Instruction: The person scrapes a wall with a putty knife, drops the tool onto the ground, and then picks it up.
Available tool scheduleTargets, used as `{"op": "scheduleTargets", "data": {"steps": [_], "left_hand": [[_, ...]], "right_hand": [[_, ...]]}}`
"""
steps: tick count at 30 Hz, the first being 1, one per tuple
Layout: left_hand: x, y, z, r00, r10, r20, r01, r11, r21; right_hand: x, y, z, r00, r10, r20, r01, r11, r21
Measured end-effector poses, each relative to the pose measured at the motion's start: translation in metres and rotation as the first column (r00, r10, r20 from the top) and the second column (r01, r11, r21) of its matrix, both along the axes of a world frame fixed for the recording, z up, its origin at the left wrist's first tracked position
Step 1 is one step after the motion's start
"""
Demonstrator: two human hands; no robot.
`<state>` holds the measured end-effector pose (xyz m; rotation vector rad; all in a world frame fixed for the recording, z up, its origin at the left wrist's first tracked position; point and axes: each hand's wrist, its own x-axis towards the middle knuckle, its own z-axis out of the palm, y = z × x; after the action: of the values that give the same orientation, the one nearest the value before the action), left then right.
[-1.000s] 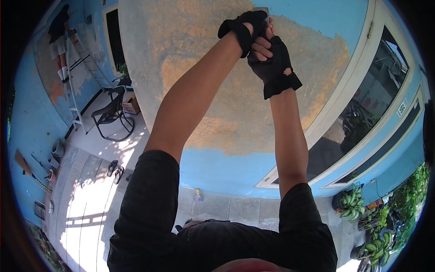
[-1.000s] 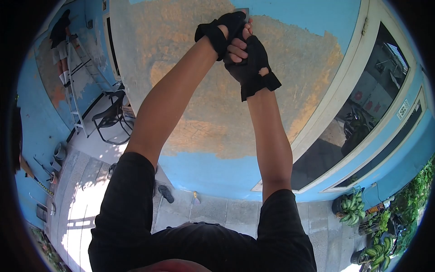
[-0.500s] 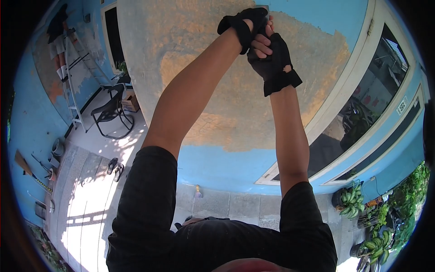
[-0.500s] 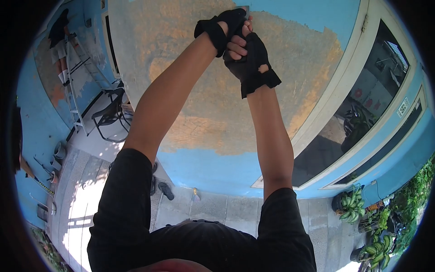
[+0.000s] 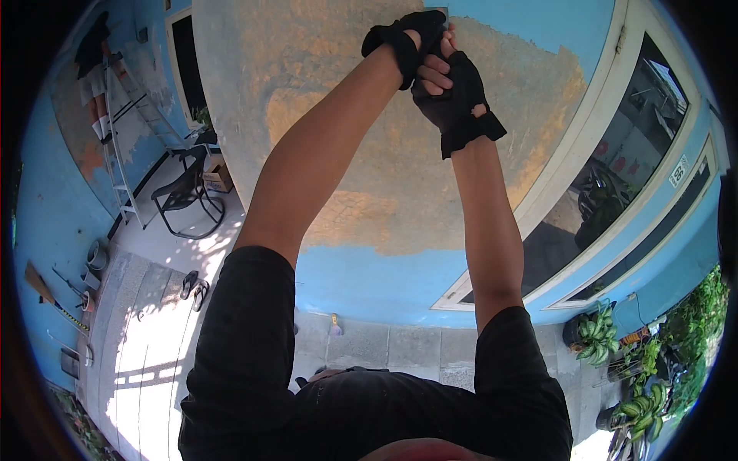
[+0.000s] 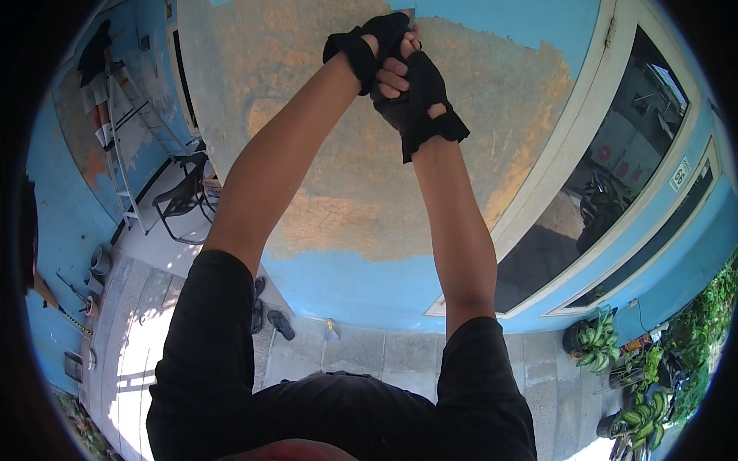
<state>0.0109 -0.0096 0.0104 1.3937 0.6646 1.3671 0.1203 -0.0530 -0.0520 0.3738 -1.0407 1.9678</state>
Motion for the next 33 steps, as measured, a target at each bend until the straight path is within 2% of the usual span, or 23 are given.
{"op": "scheduleTargets", "data": {"steps": [1,2,3,5,6,9,11,13,16,18,22,25,26,31,32,33], "left_hand": [[0.003,0.002,-0.002,0.993,-0.050,0.104,0.050,0.999,0.003],[0.002,0.006,0.003,0.993,-0.053,0.101,0.051,0.999,0.015],[0.000,0.009,0.005,0.980,-0.122,0.158,0.124,0.992,0.003],[0.005,0.001,-0.014,0.954,-0.192,0.229,0.209,0.976,-0.054],[0.009,-0.002,-0.017,0.987,-0.071,0.145,0.078,0.996,-0.048],[0.000,0.009,-0.013,0.978,-0.113,0.172,0.112,0.994,0.018],[-0.003,0.008,-0.007,0.991,0.030,0.134,-0.039,0.997,0.069],[-0.010,0.004,0.008,0.996,0.004,0.089,-0.008,0.999,0.037],[-0.012,0.009,0.005,0.993,-0.069,0.091,0.070,0.998,-0.007],[-0.012,0.014,0.004,0.989,-0.100,0.110,0.102,0.995,-0.009],[-0.014,0.004,0.023,0.999,-0.044,0.026,0.044,0.999,-0.005],[-0.012,0.010,0.018,0.996,-0.082,0.023,0.083,0.996,-0.021],[-0.012,0.013,0.016,0.996,-0.088,0.023,0.088,0.996,-0.023],[-0.008,-0.029,0.033,0.997,0.012,-0.072,-0.020,0.994,-0.108],[-0.011,-0.013,0.028,0.994,0.024,-0.107,-0.027,0.999,-0.033],[-0.013,0.003,0.022,0.997,-0.022,-0.068,0.022,1.000,-0.005]], "right_hand": [[0.001,0.000,-0.001,1.000,-0.002,-0.002,0.002,1.000,0.001],[0.002,0.002,0.004,1.000,-0.003,0.017,0.003,1.000,0.027],[0.002,0.004,0.006,0.999,-0.003,0.039,0.001,0.999,0.048],[0.001,0.003,-0.004,1.000,-0.003,0.015,0.003,1.000,-0.009],[0.001,0.002,-0.005,1.000,0.002,-0.016,-0.002,0.999,-0.034],[0.006,0.005,-0.009,0.998,0.022,0.056,-0.024,0.999,0.029],[-0.002,0.015,0.001,0.998,0.038,0.046,-0.040,0.998,0.041],[-0.010,0.017,0.009,0.997,0.060,0.043,-0.062,0.997,0.041],[-0.016,0.004,0.005,1.000,0.024,-0.015,-0.024,1.000,-0.011],[-0.014,0.010,-0.004,0.999,0.024,-0.021,-0.023,0.998,0.054],[-0.020,0.011,0.028,0.997,-0.015,-0.081,0.016,1.000,0.004],[-0.016,-0.007,0.019,0.994,-0.107,-0.026,0.106,0.993,-0.047],[-0.014,0.000,0.013,1.000,-0.016,-0.026,0.016,1.000,0.016],[-0.016,0.003,0.033,0.999,-0.016,-0.042,0.015,0.999,-0.034],[-0.018,0.001,0.035,0.999,-0.012,-0.046,0.009,0.998,-0.060],[-0.018,0.000,0.024,0.999,-0.012,-0.048,0.008,0.998,-0.069]]}}
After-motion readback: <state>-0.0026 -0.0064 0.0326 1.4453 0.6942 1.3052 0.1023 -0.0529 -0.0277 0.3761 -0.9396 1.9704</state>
